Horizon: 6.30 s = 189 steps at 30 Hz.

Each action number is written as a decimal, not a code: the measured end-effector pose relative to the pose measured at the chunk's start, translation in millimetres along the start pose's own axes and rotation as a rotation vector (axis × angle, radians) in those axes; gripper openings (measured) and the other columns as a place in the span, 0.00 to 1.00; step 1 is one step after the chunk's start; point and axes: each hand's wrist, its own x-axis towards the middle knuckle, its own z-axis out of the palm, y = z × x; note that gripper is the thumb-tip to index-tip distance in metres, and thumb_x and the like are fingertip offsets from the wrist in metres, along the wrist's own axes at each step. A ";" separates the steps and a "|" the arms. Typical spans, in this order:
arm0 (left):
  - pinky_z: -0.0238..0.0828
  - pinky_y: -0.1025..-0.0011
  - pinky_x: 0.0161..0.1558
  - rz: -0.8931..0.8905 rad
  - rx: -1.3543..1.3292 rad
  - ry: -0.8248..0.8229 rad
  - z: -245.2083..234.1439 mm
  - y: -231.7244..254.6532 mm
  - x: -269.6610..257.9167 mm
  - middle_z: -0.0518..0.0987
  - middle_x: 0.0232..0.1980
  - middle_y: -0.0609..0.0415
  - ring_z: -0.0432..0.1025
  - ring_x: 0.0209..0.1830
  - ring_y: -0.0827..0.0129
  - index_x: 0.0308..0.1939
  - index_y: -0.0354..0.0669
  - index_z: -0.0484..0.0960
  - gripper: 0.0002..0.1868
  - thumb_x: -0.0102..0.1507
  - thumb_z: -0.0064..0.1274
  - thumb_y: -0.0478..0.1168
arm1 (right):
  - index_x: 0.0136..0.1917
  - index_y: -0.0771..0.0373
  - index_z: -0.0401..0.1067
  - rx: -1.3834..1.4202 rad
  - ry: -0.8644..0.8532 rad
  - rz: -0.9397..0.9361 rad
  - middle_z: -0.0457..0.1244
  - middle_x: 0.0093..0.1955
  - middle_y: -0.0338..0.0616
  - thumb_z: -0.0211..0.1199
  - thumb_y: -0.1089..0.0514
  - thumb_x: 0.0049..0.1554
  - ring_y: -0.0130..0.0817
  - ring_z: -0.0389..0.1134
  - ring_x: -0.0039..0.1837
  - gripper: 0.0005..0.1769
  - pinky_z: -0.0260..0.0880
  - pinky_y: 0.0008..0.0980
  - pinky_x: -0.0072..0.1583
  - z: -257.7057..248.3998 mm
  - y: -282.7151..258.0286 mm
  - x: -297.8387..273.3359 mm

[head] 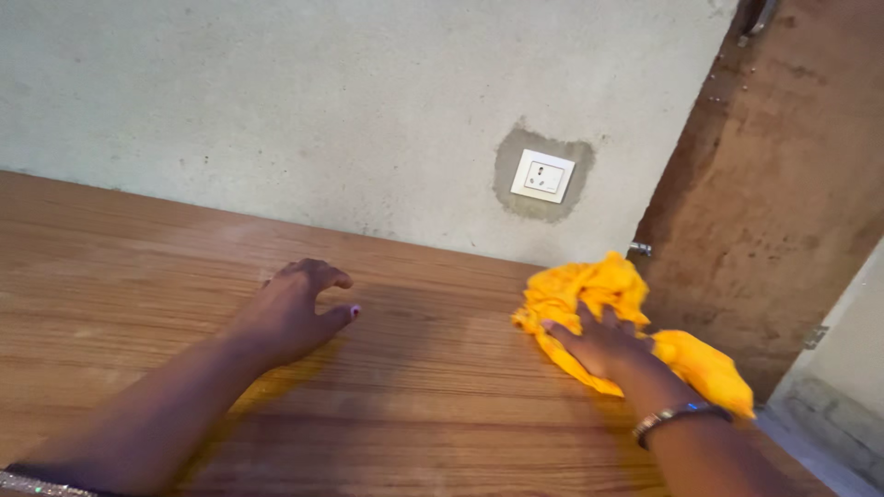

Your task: The person wipes the surface of a wooden table using a yellow cloth. They move the cloth back and forth across the table top, covering different sections of the surface in a repetitive cleaning motion.

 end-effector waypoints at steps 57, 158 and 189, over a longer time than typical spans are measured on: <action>0.74 0.60 0.54 0.198 -0.293 0.297 10.5 -1.2 -8.5 0.84 0.50 0.51 0.76 0.53 0.56 0.56 0.47 0.81 0.24 0.56 0.64 0.43 | 0.84 0.31 0.41 0.097 0.081 0.041 0.35 0.88 0.44 0.48 0.12 0.47 0.57 0.43 0.84 0.58 0.47 0.59 0.78 -8.7 -15.7 -106.9; 0.45 0.47 0.74 -0.011 0.215 0.240 -13.4 -17.4 -120.5 0.75 0.63 0.40 0.60 0.73 0.45 0.55 0.39 0.78 0.25 0.67 0.44 0.56 | 0.84 0.34 0.39 0.081 -0.003 -0.573 0.37 0.86 0.44 0.42 0.18 0.54 0.52 0.46 0.83 0.50 0.51 0.57 0.77 -1.1 -113.2 -225.1; 0.66 0.52 0.59 0.143 -0.043 0.442 -33.0 1.2 -145.6 0.82 0.45 0.40 0.74 0.53 0.47 0.43 0.40 0.81 0.24 0.70 0.40 0.55 | 0.83 0.38 0.46 0.175 0.078 -0.336 0.42 0.84 0.52 0.56 0.33 0.60 0.55 0.51 0.79 0.42 0.55 0.50 0.75 -22.5 -125.1 -193.5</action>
